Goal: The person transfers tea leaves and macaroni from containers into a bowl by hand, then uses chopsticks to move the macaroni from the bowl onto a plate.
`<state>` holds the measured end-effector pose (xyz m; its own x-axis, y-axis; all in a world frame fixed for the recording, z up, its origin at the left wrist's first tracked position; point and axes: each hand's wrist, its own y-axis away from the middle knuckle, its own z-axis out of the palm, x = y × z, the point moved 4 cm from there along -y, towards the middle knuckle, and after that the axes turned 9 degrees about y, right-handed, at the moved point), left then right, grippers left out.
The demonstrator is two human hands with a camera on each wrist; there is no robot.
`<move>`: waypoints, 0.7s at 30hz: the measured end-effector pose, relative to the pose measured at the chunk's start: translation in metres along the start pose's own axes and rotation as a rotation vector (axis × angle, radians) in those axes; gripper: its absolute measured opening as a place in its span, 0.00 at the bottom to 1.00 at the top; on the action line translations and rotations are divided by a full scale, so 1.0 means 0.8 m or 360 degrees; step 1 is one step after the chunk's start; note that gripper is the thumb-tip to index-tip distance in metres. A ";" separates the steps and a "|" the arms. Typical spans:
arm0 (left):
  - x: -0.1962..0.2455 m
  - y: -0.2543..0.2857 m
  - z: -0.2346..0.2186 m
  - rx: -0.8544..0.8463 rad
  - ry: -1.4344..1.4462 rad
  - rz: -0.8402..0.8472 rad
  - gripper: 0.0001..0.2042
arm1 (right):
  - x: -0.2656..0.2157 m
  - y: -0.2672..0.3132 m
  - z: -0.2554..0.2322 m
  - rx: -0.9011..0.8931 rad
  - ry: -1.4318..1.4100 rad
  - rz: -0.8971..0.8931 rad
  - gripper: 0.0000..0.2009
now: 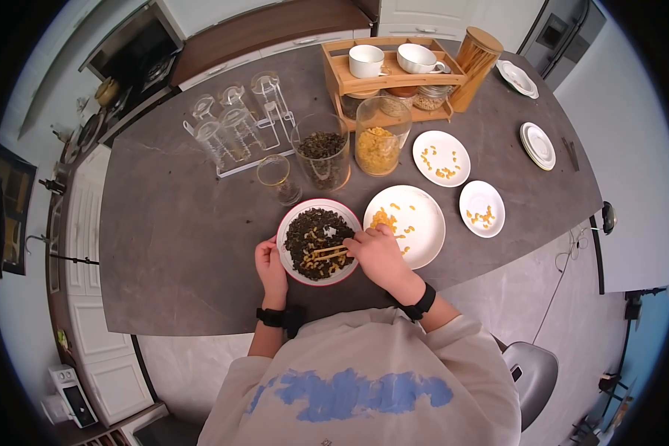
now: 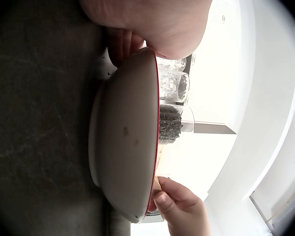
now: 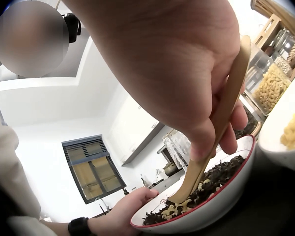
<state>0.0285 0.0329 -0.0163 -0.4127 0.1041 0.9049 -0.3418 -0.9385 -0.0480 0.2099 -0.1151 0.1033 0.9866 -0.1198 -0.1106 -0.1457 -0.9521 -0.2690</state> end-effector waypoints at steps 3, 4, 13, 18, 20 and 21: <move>-0.001 0.000 -0.001 -0.0002 0.0009 -0.0012 0.03 | -0.005 -0.007 0.002 -0.0006 0.0032 -0.0034 0.06; 0.000 0.000 0.000 0.0000 0.0011 -0.0014 0.03 | -0.006 -0.009 0.002 -0.0014 0.0042 -0.0043 0.06; 0.000 0.000 0.000 0.0003 -0.0007 -0.0010 0.03 | -0.001 -0.005 0.010 -0.0013 0.0129 -0.0024 0.05; 0.001 -0.001 0.000 -0.0004 -0.0024 -0.0009 0.03 | 0.011 0.001 0.006 -0.0080 0.0166 0.0049 0.08; 0.000 -0.001 0.000 -0.0005 -0.0030 -0.0005 0.03 | 0.018 0.005 0.007 -0.0122 0.0197 0.0089 0.09; -0.001 -0.001 -0.001 -0.0005 -0.0029 -0.0004 0.03 | 0.022 0.007 0.007 -0.0130 0.0219 0.0105 0.09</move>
<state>0.0284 0.0337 -0.0170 -0.3965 0.1006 0.9125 -0.3455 -0.9372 -0.0468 0.2258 -0.1206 0.0942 0.9766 -0.2151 0.0078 -0.2099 -0.9599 -0.1860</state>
